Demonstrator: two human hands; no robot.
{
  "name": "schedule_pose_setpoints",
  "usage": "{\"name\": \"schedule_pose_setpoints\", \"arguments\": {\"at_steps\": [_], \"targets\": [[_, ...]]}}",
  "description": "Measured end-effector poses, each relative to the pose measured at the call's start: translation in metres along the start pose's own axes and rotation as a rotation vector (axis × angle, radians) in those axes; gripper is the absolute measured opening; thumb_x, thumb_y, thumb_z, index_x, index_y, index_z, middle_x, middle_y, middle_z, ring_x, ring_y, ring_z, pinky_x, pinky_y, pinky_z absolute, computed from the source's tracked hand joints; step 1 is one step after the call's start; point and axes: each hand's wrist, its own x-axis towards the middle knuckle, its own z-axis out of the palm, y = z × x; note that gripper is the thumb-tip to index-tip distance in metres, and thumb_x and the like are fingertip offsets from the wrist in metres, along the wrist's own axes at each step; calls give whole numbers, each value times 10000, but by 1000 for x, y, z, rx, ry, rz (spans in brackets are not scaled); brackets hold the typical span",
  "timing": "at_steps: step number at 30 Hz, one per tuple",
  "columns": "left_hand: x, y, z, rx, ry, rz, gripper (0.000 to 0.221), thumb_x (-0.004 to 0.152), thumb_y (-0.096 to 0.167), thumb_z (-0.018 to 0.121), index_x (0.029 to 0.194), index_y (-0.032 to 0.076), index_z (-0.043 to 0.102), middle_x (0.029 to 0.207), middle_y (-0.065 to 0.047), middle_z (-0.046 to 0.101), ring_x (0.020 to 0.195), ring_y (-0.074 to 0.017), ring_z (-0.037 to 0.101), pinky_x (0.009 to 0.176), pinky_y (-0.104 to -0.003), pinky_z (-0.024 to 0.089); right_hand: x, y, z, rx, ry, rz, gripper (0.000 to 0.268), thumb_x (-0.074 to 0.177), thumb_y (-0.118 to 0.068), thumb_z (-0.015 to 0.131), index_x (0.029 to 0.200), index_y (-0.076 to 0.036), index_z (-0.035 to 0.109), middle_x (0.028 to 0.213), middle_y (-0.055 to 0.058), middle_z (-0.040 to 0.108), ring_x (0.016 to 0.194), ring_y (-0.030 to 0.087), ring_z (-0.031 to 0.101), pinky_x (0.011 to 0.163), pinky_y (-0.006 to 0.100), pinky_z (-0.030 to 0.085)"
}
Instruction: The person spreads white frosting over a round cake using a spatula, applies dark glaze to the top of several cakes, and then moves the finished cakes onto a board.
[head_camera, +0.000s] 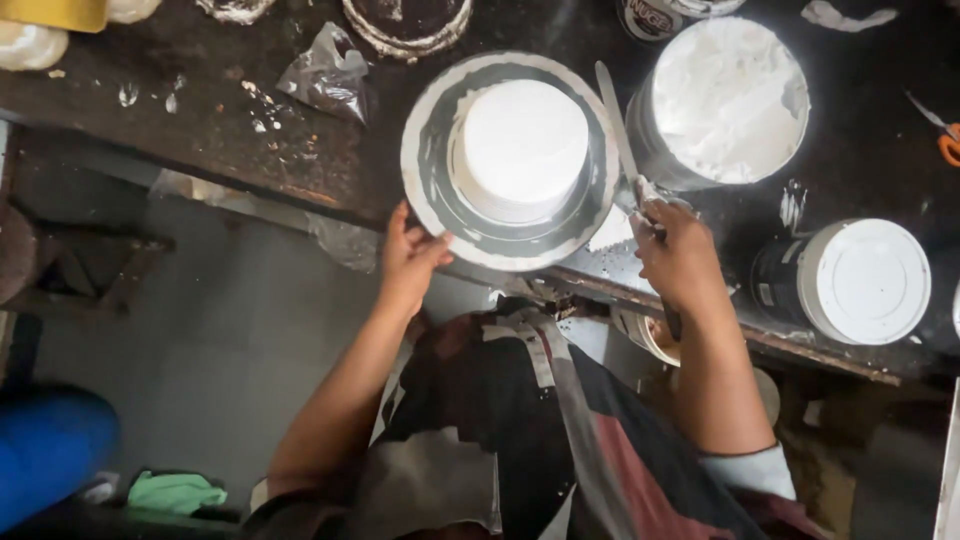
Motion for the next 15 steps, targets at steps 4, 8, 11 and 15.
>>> {"name": "schedule_pose_setpoints", "arguments": {"at_steps": [4, 8, 11, 15], "targets": [[-12, 15, 14, -28, -6, -14, 895, 900, 20, 715, 1604, 90, 167, 1162, -134, 704, 911, -149, 696, 701, -280, 601, 10, -20, 0, 20, -58, 46, 382, 965, -211, 668, 1263, 29, 654, 1011, 175, 716, 670, 207, 701, 507, 346, 540], [-14, 20, 19, -75, -19, 9, 887, 912, 17, 705, 1609, 79, 161, 1179, -138, 696, 936, -150, 696, 710, -280, 600, 13, -28, 3, 69, -99, 69, 394, 967, -228, 672, 1272, 20, 651, 947, 177, 723, 658, 190, 683, 508, 341, 529], [-15, 16, 19, -91, -23, 16, 877, 915, 8, 699, 1608, 68, 165, 1199, -139, 696, 951, -153, 700, 714, -282, 598, 11, -28, 6, -79, -144, 129, 376, 987, -245, 669, 1282, -11, 673, 908, 238, 723, 667, 284, 692, 588, 396, 536], [-13, 8, 21, -72, 2, 0, 897, 909, 3, 698, 1602, 81, 134, 1175, -155, 695, 934, -161, 700, 718, -289, 607, 8, -20, 18, -241, 8, -405, 304, 993, -192, 719, 1219, 12, 709, 1118, 264, 697, 912, 378, 694, 779, 445, 555]]}}
